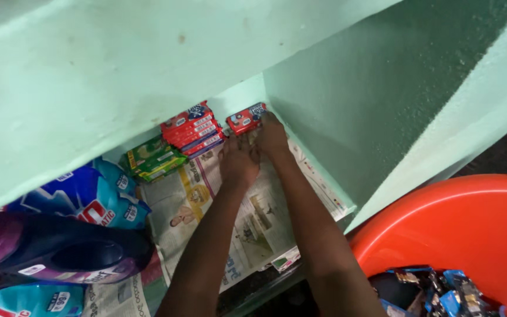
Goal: The person repeatedly picks up laundry detergent pouches and small boxes from a red basin and places them onto a shelf lined with newspaper. The person handles items one at a time, arranging them in rows on the shelf.
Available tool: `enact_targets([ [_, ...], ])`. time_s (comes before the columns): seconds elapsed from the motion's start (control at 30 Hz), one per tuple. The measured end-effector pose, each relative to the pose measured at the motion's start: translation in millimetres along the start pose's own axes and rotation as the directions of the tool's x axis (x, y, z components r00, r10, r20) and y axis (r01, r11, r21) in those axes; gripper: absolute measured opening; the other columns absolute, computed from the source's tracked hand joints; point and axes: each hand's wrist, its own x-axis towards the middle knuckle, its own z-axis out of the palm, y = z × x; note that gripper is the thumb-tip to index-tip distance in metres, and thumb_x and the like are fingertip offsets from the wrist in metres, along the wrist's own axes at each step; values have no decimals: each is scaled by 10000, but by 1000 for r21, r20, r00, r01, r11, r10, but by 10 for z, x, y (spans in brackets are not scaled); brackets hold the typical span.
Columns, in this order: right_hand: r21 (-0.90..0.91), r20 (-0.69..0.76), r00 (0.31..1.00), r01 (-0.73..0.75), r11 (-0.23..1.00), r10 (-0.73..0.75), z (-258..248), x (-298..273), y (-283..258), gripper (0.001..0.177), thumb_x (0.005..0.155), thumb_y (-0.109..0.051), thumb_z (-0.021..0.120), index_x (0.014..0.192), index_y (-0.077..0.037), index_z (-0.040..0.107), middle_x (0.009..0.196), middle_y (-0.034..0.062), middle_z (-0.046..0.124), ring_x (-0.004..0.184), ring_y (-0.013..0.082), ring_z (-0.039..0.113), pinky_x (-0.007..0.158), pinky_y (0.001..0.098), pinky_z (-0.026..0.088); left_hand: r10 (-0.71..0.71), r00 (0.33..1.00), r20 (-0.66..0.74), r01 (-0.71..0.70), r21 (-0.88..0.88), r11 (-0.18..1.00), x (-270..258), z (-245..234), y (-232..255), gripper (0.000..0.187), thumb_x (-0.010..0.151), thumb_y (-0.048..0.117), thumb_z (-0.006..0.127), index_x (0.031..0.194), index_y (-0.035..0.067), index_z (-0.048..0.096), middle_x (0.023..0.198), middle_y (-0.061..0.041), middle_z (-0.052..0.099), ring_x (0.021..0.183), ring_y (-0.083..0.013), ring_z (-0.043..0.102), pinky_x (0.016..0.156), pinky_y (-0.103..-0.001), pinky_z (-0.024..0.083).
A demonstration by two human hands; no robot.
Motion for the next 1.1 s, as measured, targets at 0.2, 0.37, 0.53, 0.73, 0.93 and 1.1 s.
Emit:
enact_targets([
  [0.2, -133, 201, 979, -20, 991, 46, -348, 114, -295, 549, 655, -87, 764, 1179, -33, 611, 1213, 209, 664, 1148, 406, 612, 969, 436, 519, -7, 971, 240, 13, -26, 1000, 37, -166, 40, 859, 910, 549, 635, 1540, 35, 359, 1618, -301, 154, 1487, -458, 224, 1176, -558, 270],
  [0.37, -165, 136, 991, 27, 986, -5, -420, -138, -410, 536, 844, -19, 609, 1352, -189, 640, 1339, 91, 671, 1136, 434, 581, 975, 483, 511, -53, 999, -12, 50, -198, 979, -121, -187, 110, 836, 830, 392, 713, 1495, -20, 417, 1633, -302, 193, 1429, -468, 299, 1152, -502, 324],
  [0.53, -284, 93, 992, 109, 953, -86, -279, -302, -316, 610, 782, -77, 698, 1374, -179, 597, 1472, 43, 561, 1220, 363, 562, 957, 448, 547, -51, 998, -27, 49, -84, 995, -126, -116, 64, 728, 895, 391, 695, 1452, -30, 489, 1479, -262, 431, 1398, -422, 393, 1180, -502, 339],
  [0.73, -339, 138, 986, 138, 931, -95, -224, -180, -220, 678, 754, -151, 775, 1399, -191, 569, 1498, 119, 483, 1242, 381, 528, 1040, 439, 480, -20, 991, -134, 14, -47, 999, -58, -3, 13, 677, 833, 354, 718, 1365, -29, 548, 1430, -235, 472, 1321, -438, 401, 1048, -576, 330],
  [0.93, -95, 85, 970, 235, 967, -227, -615, -924, -192, 637, 826, -40, 677, 1448, -87, 550, 1569, 325, 326, 1307, 461, 495, 1130, 468, 406, 119, 942, -314, -163, -119, 979, -285, -123, 94, 335, 933, 185, 656, 1258, 104, 657, 1401, -145, 607, 1349, -363, 540, 1072, -549, 409],
  [1.1, 88, 228, 879, 410, 908, -419, -1736, -2442, -66, 364, 866, -50, 718, 1219, -109, 654, 1375, 171, 634, 1312, 381, 595, 1130, 425, 483, 132, 916, -379, -327, -513, 794, -1043, -486, 1096, 412, 955, 86, 637, 1364, 59, 605, 1384, -189, 589, 1304, -396, 542, 1094, -516, 451],
])
